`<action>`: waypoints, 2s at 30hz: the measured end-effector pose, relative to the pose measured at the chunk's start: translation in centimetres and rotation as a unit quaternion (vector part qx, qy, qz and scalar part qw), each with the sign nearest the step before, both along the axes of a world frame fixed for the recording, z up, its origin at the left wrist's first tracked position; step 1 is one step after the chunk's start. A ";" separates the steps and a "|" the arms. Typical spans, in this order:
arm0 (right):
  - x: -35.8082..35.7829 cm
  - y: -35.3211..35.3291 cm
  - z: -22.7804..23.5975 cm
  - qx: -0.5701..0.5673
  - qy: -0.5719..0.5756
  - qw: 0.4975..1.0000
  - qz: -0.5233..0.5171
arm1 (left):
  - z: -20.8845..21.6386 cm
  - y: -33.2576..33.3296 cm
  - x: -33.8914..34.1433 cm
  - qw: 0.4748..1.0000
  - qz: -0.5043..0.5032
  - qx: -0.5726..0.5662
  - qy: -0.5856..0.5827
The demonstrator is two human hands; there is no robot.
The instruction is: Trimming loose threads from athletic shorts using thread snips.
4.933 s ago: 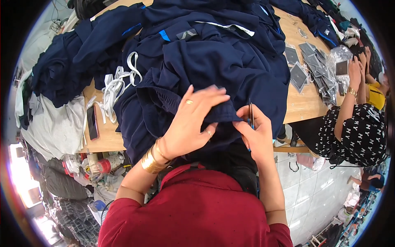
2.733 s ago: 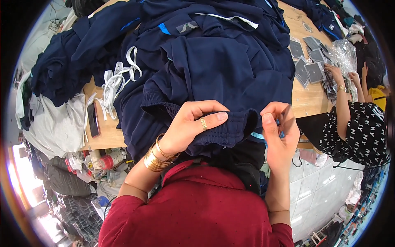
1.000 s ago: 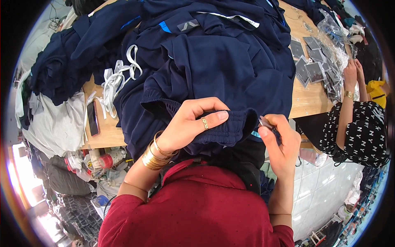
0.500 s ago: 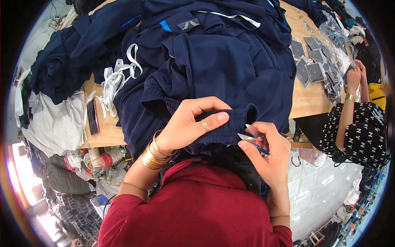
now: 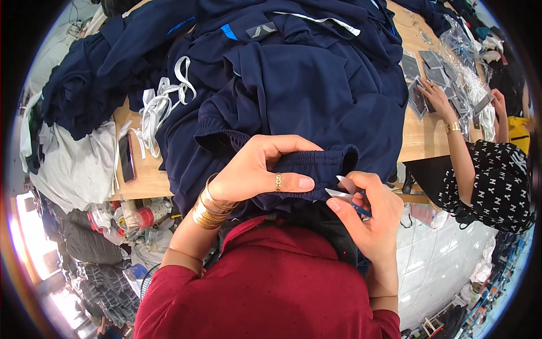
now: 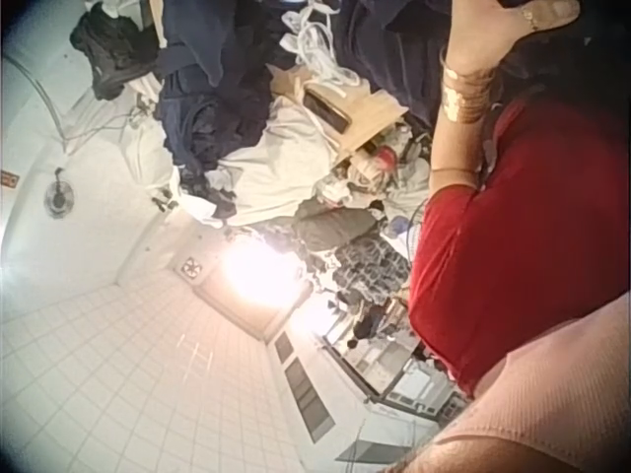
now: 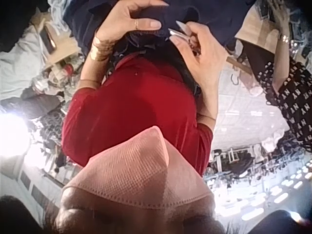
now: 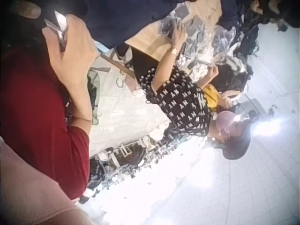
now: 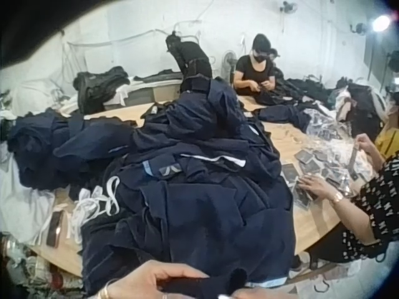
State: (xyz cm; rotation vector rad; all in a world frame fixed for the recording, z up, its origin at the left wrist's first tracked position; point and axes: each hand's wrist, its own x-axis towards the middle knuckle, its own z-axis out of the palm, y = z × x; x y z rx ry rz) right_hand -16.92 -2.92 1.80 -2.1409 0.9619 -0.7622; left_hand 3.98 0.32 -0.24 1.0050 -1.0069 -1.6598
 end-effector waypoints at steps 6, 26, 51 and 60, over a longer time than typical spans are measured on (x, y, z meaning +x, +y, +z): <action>0.4 0.0 0.7 -0.010 0.044 0.999 0.008 | 0.1 -0.1 0.0 1.000 0.010 0.011 0.008; 1.6 -0.5 1.7 0.141 -0.005 0.990 -0.002 | -0.5 -0.3 -0.6 0.999 0.002 -0.024 -0.037; 0.9 -0.8 0.0 0.248 -0.045 0.966 0.065 | 0.2 -0.6 -0.6 1.000 0.001 0.019 -0.016; 0.2 -1.3 0.3 0.295 -0.151 0.943 -0.006 | 0.1 -0.6 -0.5 0.999 0.011 0.047 0.018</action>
